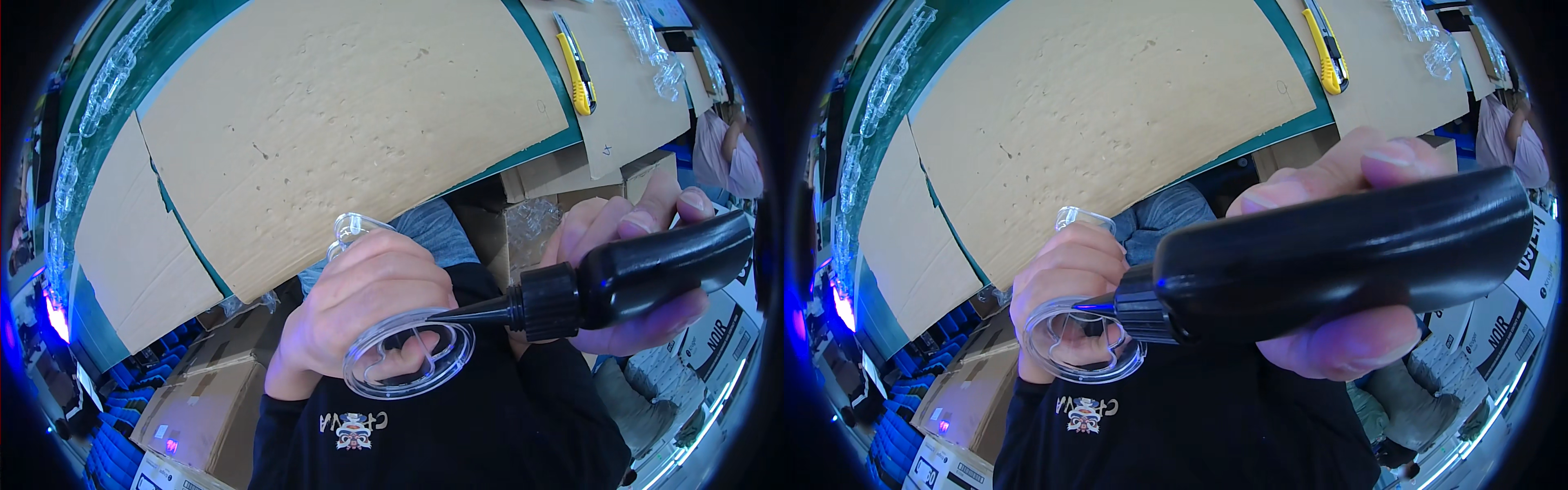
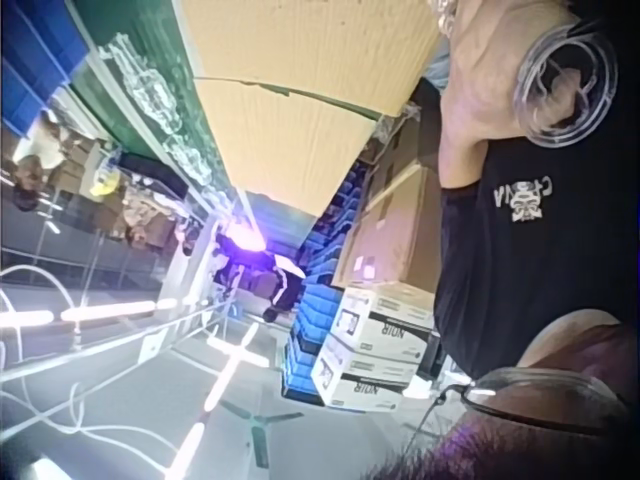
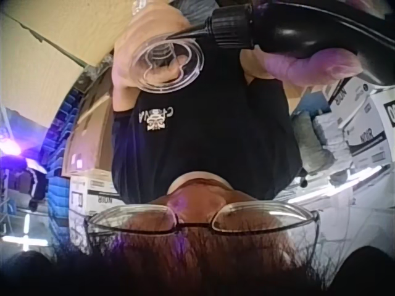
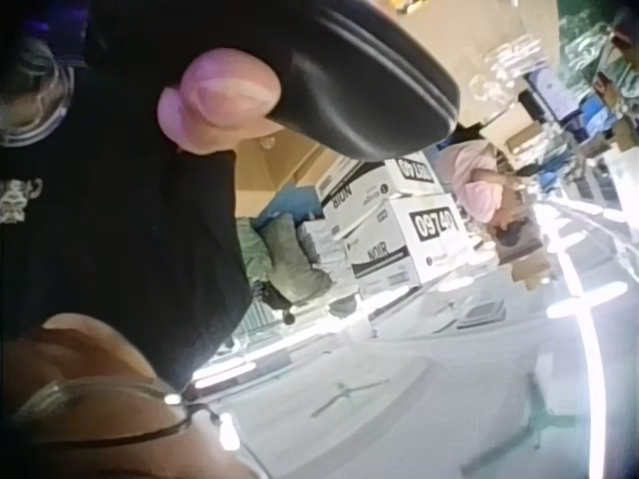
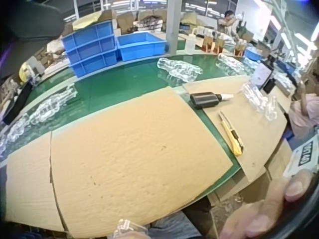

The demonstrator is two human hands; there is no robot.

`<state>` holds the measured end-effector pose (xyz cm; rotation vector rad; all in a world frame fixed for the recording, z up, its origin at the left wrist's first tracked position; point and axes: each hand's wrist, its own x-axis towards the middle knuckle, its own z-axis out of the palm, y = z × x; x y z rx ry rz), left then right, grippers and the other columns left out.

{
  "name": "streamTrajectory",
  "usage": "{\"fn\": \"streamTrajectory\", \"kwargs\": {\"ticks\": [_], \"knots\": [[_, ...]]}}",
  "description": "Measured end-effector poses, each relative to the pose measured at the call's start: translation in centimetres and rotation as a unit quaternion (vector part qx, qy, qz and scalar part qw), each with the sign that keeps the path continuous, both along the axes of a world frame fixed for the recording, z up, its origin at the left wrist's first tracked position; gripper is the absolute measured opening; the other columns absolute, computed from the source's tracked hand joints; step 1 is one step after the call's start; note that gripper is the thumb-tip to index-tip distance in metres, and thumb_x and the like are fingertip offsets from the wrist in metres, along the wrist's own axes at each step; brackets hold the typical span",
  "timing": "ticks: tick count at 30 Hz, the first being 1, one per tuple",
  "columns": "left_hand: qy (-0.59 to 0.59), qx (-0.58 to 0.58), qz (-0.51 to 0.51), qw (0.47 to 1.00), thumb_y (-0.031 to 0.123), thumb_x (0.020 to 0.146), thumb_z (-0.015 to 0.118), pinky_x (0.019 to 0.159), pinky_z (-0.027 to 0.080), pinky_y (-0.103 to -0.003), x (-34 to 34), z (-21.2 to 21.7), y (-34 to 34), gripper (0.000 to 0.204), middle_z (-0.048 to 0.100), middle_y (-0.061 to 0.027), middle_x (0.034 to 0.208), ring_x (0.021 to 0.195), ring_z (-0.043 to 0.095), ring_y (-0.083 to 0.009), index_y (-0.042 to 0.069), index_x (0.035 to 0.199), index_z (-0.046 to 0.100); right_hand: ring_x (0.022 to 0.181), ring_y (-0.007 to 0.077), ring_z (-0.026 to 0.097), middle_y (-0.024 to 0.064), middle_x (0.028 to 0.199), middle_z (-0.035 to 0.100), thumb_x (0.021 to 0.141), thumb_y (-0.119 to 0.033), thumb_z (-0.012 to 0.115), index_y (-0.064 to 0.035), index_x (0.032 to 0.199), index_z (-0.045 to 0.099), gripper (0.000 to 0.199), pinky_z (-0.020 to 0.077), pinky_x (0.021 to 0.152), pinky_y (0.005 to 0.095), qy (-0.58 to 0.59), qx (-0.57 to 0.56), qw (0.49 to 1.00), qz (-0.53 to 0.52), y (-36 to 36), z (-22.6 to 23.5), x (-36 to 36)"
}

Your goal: Applying liquid from a squeeze bottle to the rim of a plastic lid and handling plastic toy components.

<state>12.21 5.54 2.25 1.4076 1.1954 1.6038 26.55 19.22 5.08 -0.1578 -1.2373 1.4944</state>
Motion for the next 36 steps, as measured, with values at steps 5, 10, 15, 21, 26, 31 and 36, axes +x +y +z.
{"fn": "streamTrajectory", "kwargs": {"ticks": [5,10,15,21,26,31,36], "knots": [[-0.010,0.001,0.011,1.000,0.007,0.068,0.069,0.077,0.048,-0.036,0.2,-0.1,0.1,0.025,0.065,-0.0083,0.089,0.081,0.059,-0.0249,0.003,0.093,0.066,0.051,0.0108,0.052,0.0135,0.102,0.058,0.086,-0.036,0.065,-0.0066,0.127,0.040,0.056,0.0398,0.040,0.0185,0.014,0.010,0.997,0.072,0.4,0.1,0.1],[-0.018,-0.001,0.019,1.000,0.006,0.067,0.070,0.077,0.048,-0.037,0.2,0.1,0.4,0.025,0.065,-0.0078,0.088,0.081,0.059,-0.0245,0.004,0.091,0.066,0.050,0.0104,0.050,0.0128,0.101,0.057,0.086,-0.035,0.065,-0.0062,0.127,0.040,0.056,0.0385,0.040,0.0185,0.037,-0.016,0.997,0.063,0.3,0.1,0.0],[-0.025,-0.006,0.026,0.999,0.006,0.066,0.071,0.077,0.048,-0.037,0.2,0.4,0.6,0.025,0.066,-0.0074,0.087,0.080,0.059,-0.0242,0.005,0.090,0.066,0.048,0.0101,0.048,0.0126,0.101,0.056,0.087,-0.035,0.065,-0.0051,0.127,0.040,0.056,0.0380,0.039,0.0183,0.031,0.002,0.998,0.055,0.6,0.2,0.2],[-0.025,-0.013,0.034,0.999,0.007,0.065,0.072,0.077,0.048,-0.037,0.4,0.3,0.3,0.025,0.066,-0.0071,0.087,0.080,0.059,-0.0240,0.006,0.090,0.067,0.047,0.0097,0.047,0.0124,0.101,0.055,0.087,-0.035,0.064,-0.0037,0.127,0.040,0.056,0.0374,0.038,0.0181,0.023,0.023,0.998,0.046,0.4,0.0,0.8],[-0.038,-0.013,0.047,0.998,0.008,0.064,0.073,0.076,0.048,-0.037,0.4,0.1,0.0,0.026,0.066,-0.0070,0.086,0.080,0.059,-0.0239,0.007,0.090,0.067,0.045,0.0094,0.046,0.0123,0.100,0.055,0.088,-0.035,0.063,-0.0025,0.127,0.040,0.055,0.0369,0.037,0.0179,0.014,0.040,0.998,0.040,0.3,0.0,1.0],[-0.053,-0.013,0.060,0.997,0.009,0.064,0.073,0.076,0.048,-0.038,0.2,0.1,-0.3,0.027,0.067,-0.0068,0.086,0.080,0.059,-0.0239,0.007,0.090,0.067,0.044,0.0090,0.045,0.0121,0.100,0.054,0.089,-0.034,0.062,-0.0014,0.127,0.040,0.055,0.0364,0.036,0.0178,0.006,0.056,0.998,0.035,0.2,-0.1,1.2],[-0.058,-0.014,0.069,0.996,0.010,0.064,0.074,0.076,0.048,-0.038,0.1,0.0,-0.4,0.027,0.067,-0.0066,0.085,0.080,0.059,-0.0241,0.008,0.089,0.066,0.043,0.0089,0.044,0.0122,0.100,0.054,0.089,-0.034,0.062,-0.0005,0.127,0.041,0.055,0.0364,0.036,0.0178,-0.008,0.077,0.997,0.028,0.5,-0.4,1.9]]}}
